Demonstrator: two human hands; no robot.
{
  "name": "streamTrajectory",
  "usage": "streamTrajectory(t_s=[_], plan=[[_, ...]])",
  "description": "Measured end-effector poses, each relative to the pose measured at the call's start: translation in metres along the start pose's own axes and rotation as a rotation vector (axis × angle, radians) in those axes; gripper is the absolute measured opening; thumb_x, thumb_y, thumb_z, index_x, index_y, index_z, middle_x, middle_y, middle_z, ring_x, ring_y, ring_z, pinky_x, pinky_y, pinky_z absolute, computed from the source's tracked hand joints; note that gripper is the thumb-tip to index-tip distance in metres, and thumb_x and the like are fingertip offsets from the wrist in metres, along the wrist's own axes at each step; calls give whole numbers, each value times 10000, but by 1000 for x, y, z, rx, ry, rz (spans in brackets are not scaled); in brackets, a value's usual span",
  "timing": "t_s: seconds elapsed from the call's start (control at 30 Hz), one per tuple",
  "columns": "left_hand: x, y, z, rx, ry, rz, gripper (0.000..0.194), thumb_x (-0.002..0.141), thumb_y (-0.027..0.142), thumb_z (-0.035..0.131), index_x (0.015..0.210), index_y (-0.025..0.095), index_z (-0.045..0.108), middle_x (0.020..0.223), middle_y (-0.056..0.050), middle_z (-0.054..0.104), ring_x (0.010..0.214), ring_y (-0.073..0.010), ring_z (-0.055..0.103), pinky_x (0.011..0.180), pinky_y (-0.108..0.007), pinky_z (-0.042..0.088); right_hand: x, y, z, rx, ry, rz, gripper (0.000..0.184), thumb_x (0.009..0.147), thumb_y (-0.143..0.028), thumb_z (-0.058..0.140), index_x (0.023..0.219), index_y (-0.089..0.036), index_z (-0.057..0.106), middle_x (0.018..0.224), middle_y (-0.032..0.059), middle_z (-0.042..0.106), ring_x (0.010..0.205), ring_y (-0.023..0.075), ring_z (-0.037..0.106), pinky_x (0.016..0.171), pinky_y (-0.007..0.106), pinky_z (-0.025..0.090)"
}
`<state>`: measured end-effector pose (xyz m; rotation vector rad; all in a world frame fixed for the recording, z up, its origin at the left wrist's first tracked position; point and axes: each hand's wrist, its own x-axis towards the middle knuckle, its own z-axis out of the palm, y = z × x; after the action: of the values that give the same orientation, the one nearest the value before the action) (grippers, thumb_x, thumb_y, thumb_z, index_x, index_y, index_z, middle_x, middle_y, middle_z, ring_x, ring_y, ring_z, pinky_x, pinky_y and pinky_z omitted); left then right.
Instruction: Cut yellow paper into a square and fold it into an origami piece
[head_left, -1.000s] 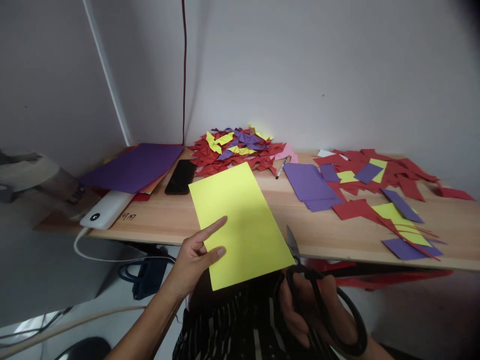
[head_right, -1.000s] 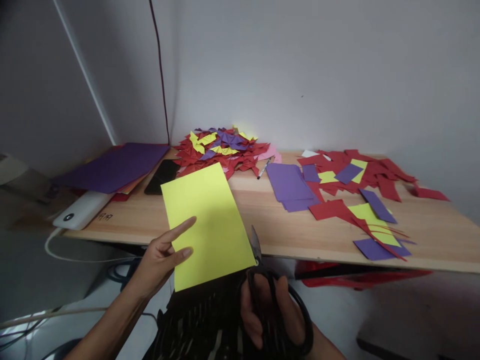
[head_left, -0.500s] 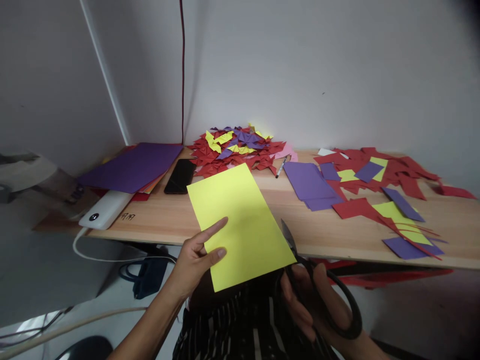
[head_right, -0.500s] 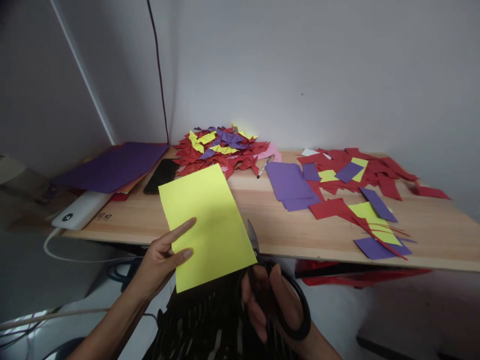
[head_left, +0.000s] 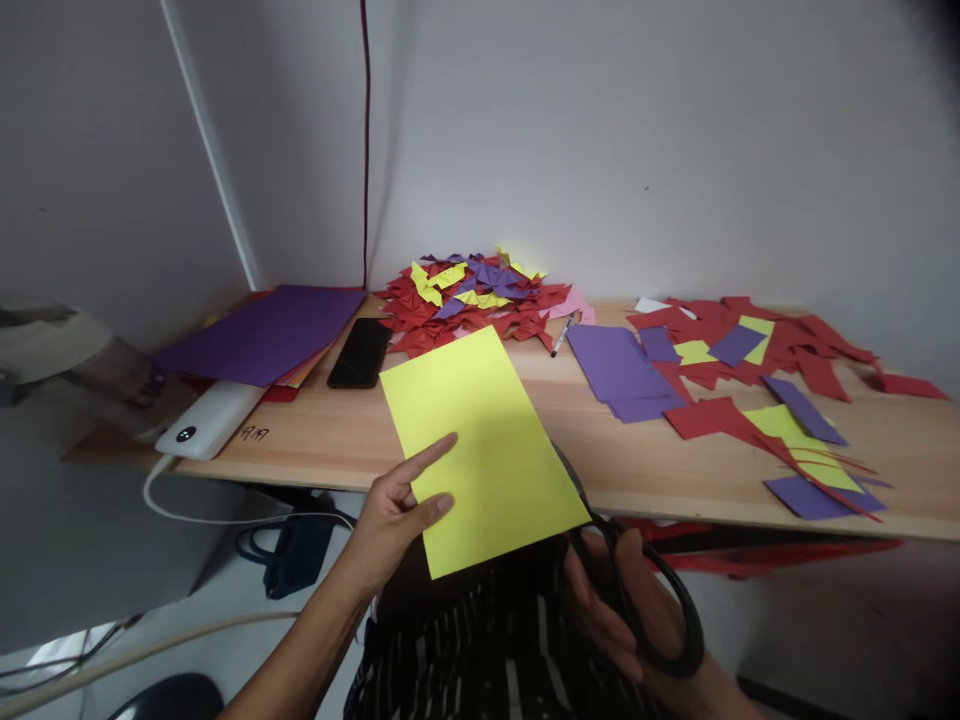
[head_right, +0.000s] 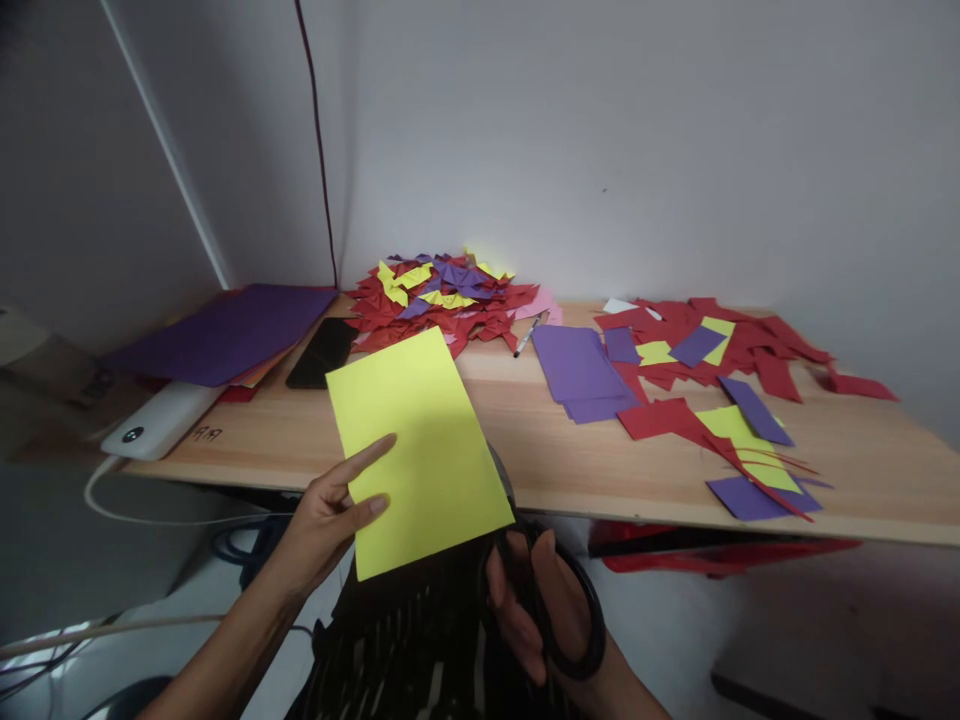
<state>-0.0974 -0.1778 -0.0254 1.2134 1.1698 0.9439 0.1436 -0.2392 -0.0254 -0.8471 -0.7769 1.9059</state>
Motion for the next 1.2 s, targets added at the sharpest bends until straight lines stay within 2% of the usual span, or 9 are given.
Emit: streamTrajectory(t_s=[0.07, 0.13, 0.27, 0.43, 0.77, 0.87, 0.97, 1.07, 1.2], plan=[[0, 2, 3, -39, 23, 12, 627, 769, 373, 717, 1356, 247, 538, 651, 14, 673, 488, -67, 413, 500, -176, 360, 2, 1, -3, 30, -68, 3, 655, 840, -772, 318, 732, -164, 537, 403, -95, 303, 280, 28, 216, 302, 150, 155], [0, 5, 6, -99, 36, 36, 547, 779, 385, 706, 1295, 236, 600, 1046, -76, 731, 794, -139, 622, 718, -220, 489, 5, 0, -4, 35, -135, -7, 693, 805, -812, 297, 760, -165, 539, 440, -79, 354, 303, 40, 280, 324, 159, 207], [2, 11, 11, -227, 22, 19, 475, 808, 388, 682, 1249, 216, 637, 1351, -101, 582, 1228, -235, 546, 1010, -333, 435, 8, -6, -4, -3, -215, -34, 747, 781, -844, 258, 796, -155, 548, 513, -40, 431, 384, 74, 409, 413, 198, 309], [2, 7, 8, -208, 25, -39, 491, 786, 380, 714, 1235, 194, 647, 1288, -126, 623, 1179, -268, 590, 1007, -386, 439, 9, -10, -5, -35, -211, 49, 772, 743, -873, 294, 792, -155, 574, 484, -39, 416, 375, 93, 406, 400, 220, 289], [0, 5, 9, -159, 31, 16, 428, 789, 384, 712, 1181, 214, 687, 1220, -112, 672, 1068, -226, 624, 898, -312, 471, 14, -12, 1, -90, -66, 27, 756, 762, -855, 317, 686, -145, 565, 434, -41, 415, 335, 80, 420, 379, 208, 300], [-1, 3, 8, -107, 46, 19, 470, 796, 386, 704, 1228, 205, 657, 927, -74, 735, 778, -145, 621, 737, -247, 470, 12, -10, 2, -115, 23, 2, 713, 806, -812, 324, 669, -150, 551, 383, -64, 362, 280, 61, 348, 330, 188, 238], [-2, 2, 6, -25, 57, 21, 559, 811, 390, 688, 1328, 216, 571, 485, 70, 481, 464, -57, 320, 515, -183, 314, 12, -10, 4, -143, 66, -38, 673, 825, -786, 338, 650, -163, 521, 352, -87, 305, 248, 41, 274, 299, 170, 180], [-2, 5, 6, 36, 71, 48, 624, 814, 392, 679, 1389, 227, 502, 456, 111, 231, 482, -67, 133, 464, -208, 143, 12, -8, 3, -149, 63, -48, 661, 823, -783, 351, 649, -167, 513, 339, -101, 269, 235, 30, 229, 284, 156, 137], [-2, 11, 5, 67, 53, 56, 659, 823, 401, 662, 1423, 223, 456, 483, 112, 156, 506, -80, 89, 477, -245, 75, 14, -5, -1, -152, 35, 7, 698, 777, -835, 336, 664, -169, 511, 360, -99, 281, 245, 30, 213, 280, 163, 140]])
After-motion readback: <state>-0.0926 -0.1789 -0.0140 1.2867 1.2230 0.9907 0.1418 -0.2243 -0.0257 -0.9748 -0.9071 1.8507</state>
